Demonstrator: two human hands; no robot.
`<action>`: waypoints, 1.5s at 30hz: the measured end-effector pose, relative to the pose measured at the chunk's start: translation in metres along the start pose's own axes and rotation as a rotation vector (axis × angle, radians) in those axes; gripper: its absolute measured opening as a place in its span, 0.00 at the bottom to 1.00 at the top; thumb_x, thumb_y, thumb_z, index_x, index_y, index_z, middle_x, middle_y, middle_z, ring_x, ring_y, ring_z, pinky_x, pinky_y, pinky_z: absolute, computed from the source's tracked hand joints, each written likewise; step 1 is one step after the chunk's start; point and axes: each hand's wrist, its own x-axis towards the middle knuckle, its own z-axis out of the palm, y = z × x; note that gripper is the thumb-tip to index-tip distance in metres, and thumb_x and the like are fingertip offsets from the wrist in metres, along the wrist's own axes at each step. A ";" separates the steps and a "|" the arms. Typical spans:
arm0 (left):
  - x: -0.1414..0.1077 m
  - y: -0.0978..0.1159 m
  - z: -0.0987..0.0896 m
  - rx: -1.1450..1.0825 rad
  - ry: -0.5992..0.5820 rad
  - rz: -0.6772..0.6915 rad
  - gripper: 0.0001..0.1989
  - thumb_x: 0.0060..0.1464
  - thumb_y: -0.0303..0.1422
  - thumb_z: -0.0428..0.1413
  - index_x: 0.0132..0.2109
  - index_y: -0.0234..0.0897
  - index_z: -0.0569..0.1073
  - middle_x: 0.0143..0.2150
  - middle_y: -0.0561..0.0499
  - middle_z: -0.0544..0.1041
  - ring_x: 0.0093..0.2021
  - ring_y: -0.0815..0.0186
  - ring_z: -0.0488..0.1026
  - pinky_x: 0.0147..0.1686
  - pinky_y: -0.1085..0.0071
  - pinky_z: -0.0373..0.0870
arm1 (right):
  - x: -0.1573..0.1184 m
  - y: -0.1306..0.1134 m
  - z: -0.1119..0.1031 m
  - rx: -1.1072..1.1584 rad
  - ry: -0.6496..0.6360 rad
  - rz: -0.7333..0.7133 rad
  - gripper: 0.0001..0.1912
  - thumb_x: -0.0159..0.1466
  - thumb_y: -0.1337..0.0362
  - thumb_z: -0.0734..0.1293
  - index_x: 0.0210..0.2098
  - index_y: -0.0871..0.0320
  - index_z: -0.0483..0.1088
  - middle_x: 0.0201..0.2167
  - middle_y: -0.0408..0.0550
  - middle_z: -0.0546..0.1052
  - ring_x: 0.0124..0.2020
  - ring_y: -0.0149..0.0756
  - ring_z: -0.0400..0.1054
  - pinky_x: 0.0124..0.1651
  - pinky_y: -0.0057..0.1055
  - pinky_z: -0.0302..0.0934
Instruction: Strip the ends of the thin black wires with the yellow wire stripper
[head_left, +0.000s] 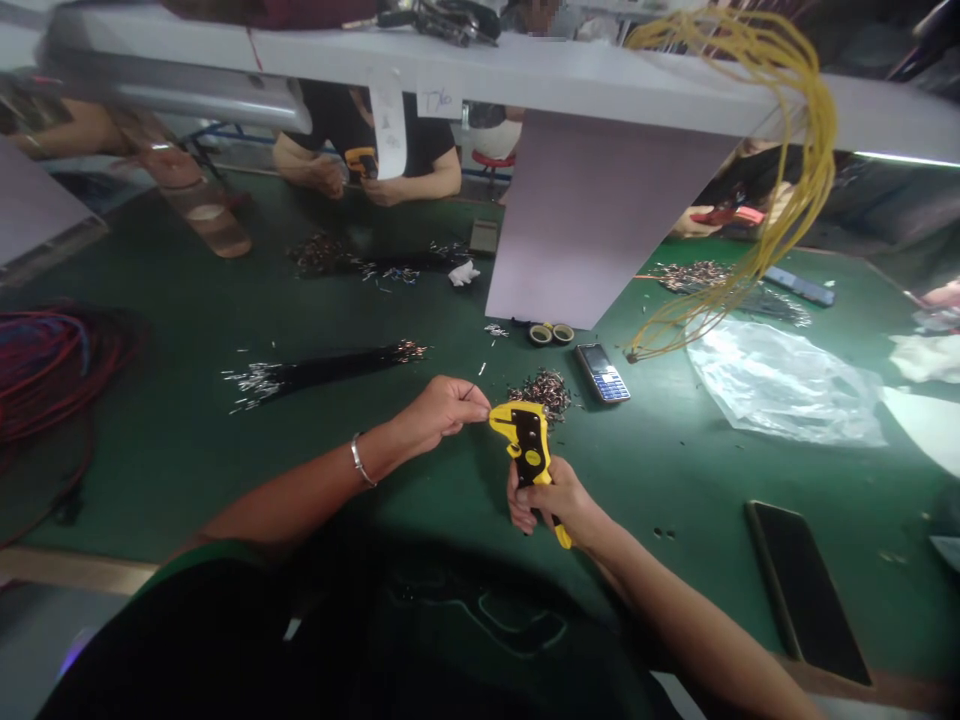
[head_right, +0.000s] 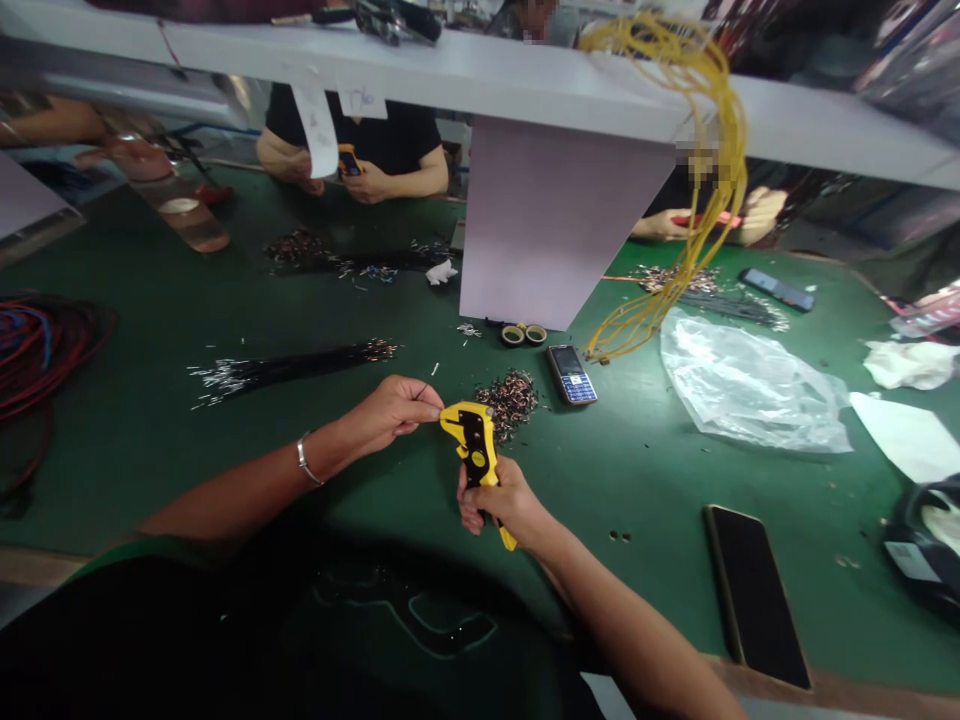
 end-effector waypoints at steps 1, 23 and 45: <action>0.000 0.000 0.000 0.002 0.001 0.001 0.01 0.40 0.25 0.59 0.25 0.32 0.73 0.19 0.55 0.65 0.15 0.80 0.51 0.17 0.73 0.39 | 0.000 -0.001 0.000 0.006 0.000 0.005 0.07 0.50 0.73 0.69 0.26 0.61 0.67 0.15 0.38 0.67 0.14 0.26 0.58 0.17 0.27 0.58; 0.007 -0.009 -0.003 0.218 0.026 0.177 0.05 0.38 0.30 0.59 0.24 0.32 0.73 0.19 0.56 0.67 0.20 0.77 0.56 0.20 0.76 0.49 | 0.003 -0.001 -0.006 0.133 -0.051 0.039 0.07 0.48 0.76 0.68 0.27 0.62 0.68 0.15 0.40 0.69 0.12 0.27 0.59 0.14 0.27 0.58; 0.005 -0.016 -0.001 0.237 0.108 0.239 0.06 0.41 0.32 0.59 0.24 0.32 0.73 0.15 0.59 0.60 0.17 0.77 0.52 0.18 0.76 0.47 | -0.009 -0.026 0.008 0.249 -0.100 0.080 0.08 0.50 0.74 0.63 0.31 0.62 0.68 0.17 0.42 0.68 0.15 0.29 0.59 0.16 0.28 0.56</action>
